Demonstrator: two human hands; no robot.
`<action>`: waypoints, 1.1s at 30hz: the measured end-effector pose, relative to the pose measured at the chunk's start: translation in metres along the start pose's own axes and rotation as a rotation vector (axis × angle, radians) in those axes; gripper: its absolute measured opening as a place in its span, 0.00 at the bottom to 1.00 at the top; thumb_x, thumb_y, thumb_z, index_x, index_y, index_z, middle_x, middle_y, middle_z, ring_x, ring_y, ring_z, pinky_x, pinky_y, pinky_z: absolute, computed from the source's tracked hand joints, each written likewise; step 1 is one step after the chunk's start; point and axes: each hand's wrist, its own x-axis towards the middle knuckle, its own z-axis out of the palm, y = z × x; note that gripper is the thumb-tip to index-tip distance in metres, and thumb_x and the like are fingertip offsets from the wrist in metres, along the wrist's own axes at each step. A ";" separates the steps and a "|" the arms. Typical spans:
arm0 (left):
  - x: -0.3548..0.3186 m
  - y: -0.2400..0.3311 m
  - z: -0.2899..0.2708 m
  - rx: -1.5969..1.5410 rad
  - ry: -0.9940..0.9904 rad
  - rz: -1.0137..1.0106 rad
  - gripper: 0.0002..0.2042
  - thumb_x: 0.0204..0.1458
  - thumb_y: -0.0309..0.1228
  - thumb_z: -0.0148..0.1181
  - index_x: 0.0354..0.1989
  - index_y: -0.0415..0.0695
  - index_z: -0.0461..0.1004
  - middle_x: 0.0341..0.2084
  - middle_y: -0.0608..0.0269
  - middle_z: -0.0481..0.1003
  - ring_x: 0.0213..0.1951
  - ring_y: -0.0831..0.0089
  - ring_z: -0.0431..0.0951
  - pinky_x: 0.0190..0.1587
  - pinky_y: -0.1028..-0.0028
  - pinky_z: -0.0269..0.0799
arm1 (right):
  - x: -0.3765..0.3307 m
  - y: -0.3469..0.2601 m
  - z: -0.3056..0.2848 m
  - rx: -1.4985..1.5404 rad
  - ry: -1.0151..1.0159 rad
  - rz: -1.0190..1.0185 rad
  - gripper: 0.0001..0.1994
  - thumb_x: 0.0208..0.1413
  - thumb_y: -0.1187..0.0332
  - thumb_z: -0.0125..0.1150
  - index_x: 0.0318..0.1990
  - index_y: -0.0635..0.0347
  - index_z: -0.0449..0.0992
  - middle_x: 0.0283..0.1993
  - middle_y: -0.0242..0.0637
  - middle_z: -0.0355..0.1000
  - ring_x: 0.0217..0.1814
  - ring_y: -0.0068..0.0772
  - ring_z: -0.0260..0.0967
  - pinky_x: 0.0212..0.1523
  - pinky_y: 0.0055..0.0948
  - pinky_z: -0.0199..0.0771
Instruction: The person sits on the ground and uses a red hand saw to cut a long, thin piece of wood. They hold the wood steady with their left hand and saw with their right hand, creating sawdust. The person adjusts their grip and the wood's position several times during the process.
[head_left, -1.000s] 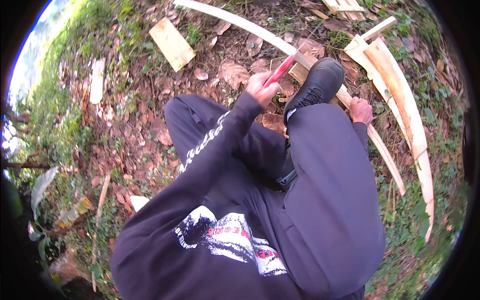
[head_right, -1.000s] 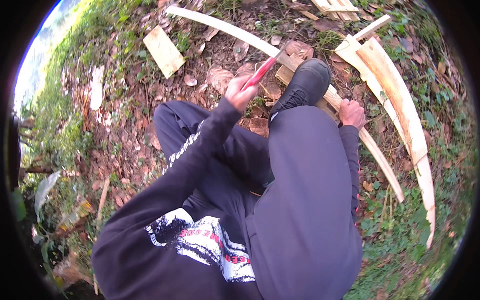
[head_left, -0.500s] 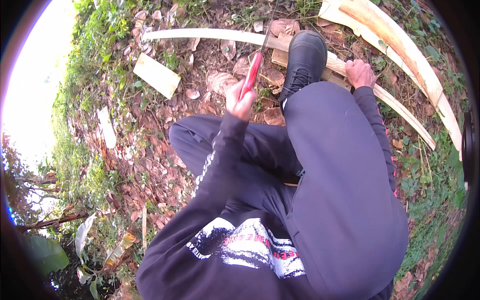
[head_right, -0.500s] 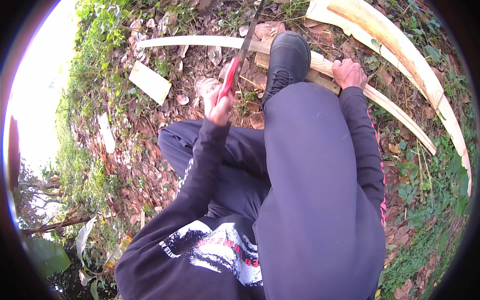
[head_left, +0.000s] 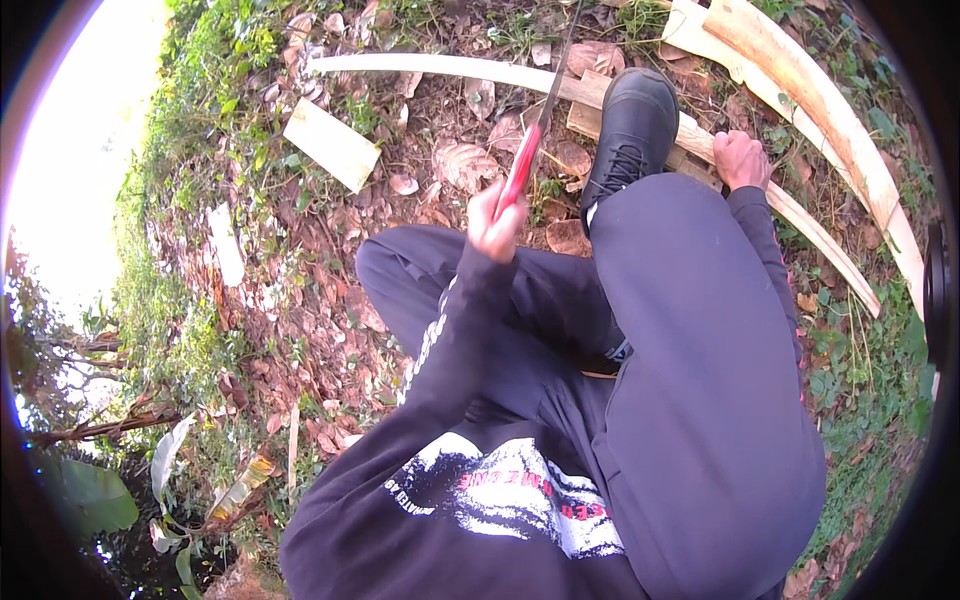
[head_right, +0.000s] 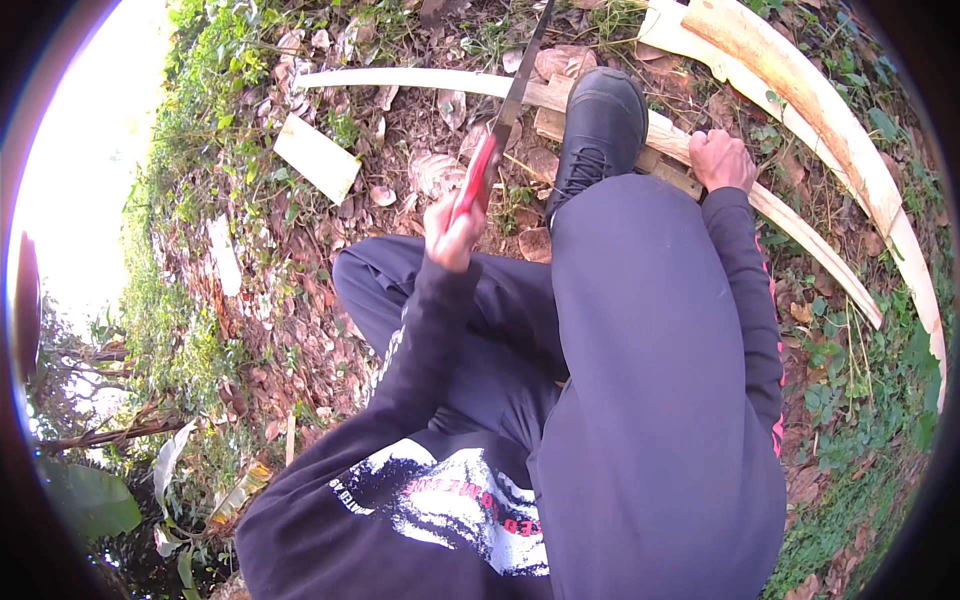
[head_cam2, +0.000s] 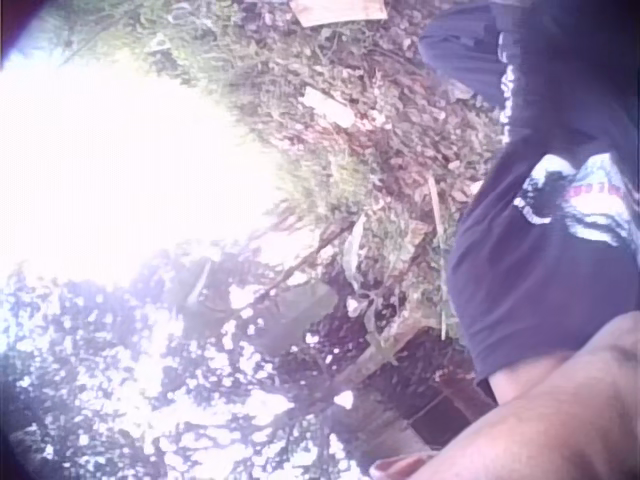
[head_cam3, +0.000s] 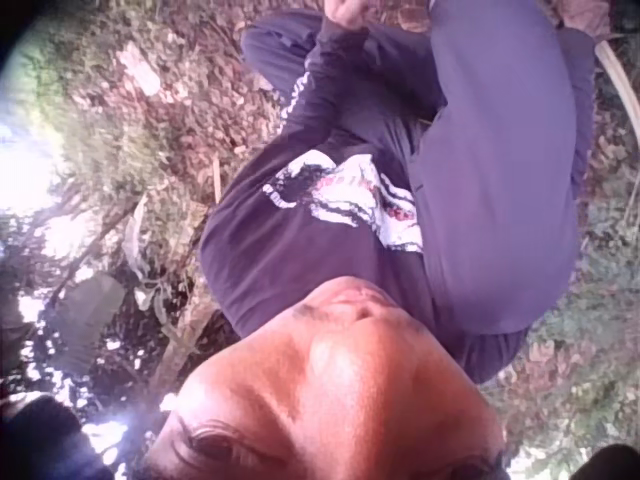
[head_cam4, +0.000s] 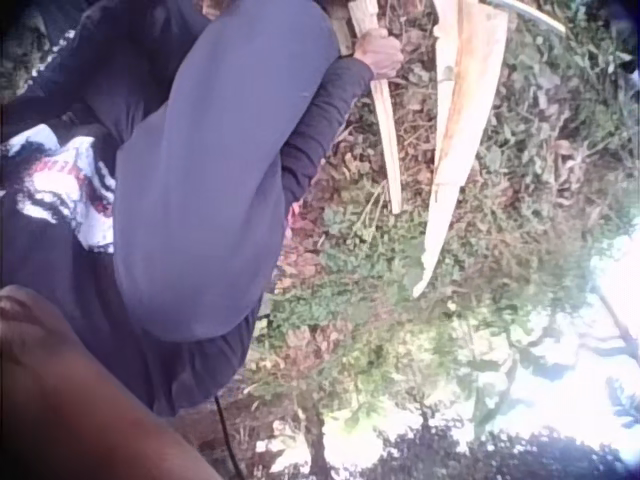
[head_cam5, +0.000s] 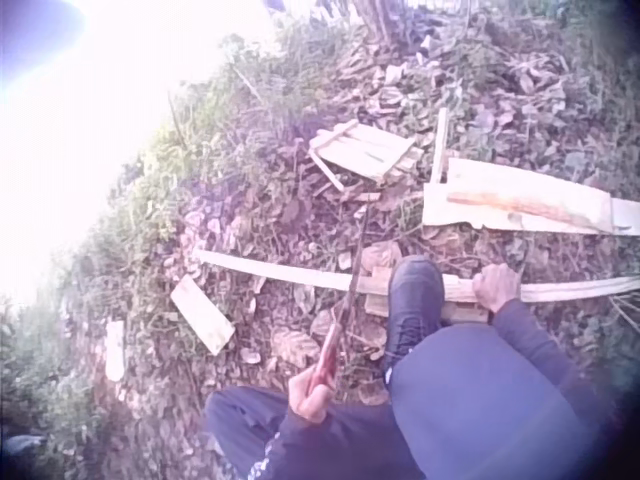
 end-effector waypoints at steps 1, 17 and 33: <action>-0.031 0.002 -0.010 -0.018 0.020 -0.019 0.06 0.40 0.24 0.46 0.24 0.36 0.69 0.16 0.69 0.65 0.19 0.84 0.60 0.23 0.81 0.55 | -0.001 0.000 0.002 0.003 -0.008 -0.010 0.20 0.50 0.55 0.44 0.34 0.57 0.81 0.39 0.55 0.75 0.44 0.56 0.74 0.49 0.46 0.71; -0.079 0.002 -0.013 0.008 0.078 -0.091 0.07 0.40 0.25 0.47 0.25 0.36 0.70 0.17 0.70 0.66 0.19 0.84 0.62 0.24 0.82 0.55 | 0.007 0.005 0.004 -0.004 -0.009 -0.023 0.22 0.51 0.53 0.42 0.38 0.54 0.80 0.42 0.56 0.74 0.48 0.59 0.72 0.51 0.46 0.71; -0.047 -0.001 -0.011 0.026 0.088 0.018 0.06 0.43 0.28 0.50 0.20 0.38 0.65 0.12 0.59 0.61 0.17 0.72 0.63 0.23 0.67 0.58 | 0.000 0.002 0.013 -0.078 -0.010 -0.057 0.22 0.51 0.53 0.41 0.39 0.56 0.81 0.41 0.60 0.73 0.47 0.62 0.71 0.51 0.50 0.69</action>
